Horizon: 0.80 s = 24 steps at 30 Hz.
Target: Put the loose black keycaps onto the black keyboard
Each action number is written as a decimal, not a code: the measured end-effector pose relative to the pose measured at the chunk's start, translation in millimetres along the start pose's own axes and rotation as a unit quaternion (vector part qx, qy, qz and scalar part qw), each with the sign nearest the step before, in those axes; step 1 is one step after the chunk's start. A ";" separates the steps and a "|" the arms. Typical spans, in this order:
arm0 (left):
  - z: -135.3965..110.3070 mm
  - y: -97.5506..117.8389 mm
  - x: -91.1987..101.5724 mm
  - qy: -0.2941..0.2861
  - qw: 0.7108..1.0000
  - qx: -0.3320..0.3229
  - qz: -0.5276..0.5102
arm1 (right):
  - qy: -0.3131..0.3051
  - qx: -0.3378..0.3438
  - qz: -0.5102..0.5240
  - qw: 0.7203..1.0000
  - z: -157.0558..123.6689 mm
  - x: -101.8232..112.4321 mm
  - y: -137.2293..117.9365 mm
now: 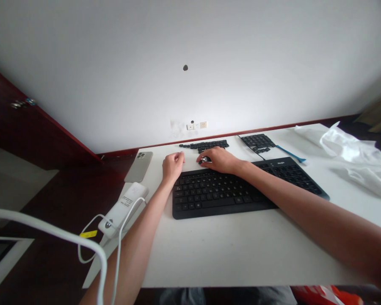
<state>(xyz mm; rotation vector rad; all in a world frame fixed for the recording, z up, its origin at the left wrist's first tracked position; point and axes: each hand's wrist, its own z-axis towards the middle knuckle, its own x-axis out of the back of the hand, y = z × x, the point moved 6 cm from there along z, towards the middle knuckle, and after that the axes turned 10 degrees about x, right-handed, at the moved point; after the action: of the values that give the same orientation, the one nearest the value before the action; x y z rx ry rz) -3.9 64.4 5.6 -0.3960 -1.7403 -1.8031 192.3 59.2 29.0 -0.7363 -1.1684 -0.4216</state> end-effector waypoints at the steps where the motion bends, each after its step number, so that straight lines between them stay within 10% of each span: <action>1: 0.0 0.1 0.0 0.000 1.000 -0.002 0.000 | -0.003 0.001 -0.003 1.000 -0.1 0.5 -0.9; 24: -0.7 0.4 0.8 0.000 1.000 0.005 -0.006 | 0.022 0.034 0.041 0.998 0.9 -4.4 1.1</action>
<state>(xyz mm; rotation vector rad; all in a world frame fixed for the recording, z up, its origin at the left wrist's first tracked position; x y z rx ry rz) -4.1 63.6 6.3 -0.3819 -1.7542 -1.8032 190.9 60.3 24.7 -0.7099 -1.1027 -0.3250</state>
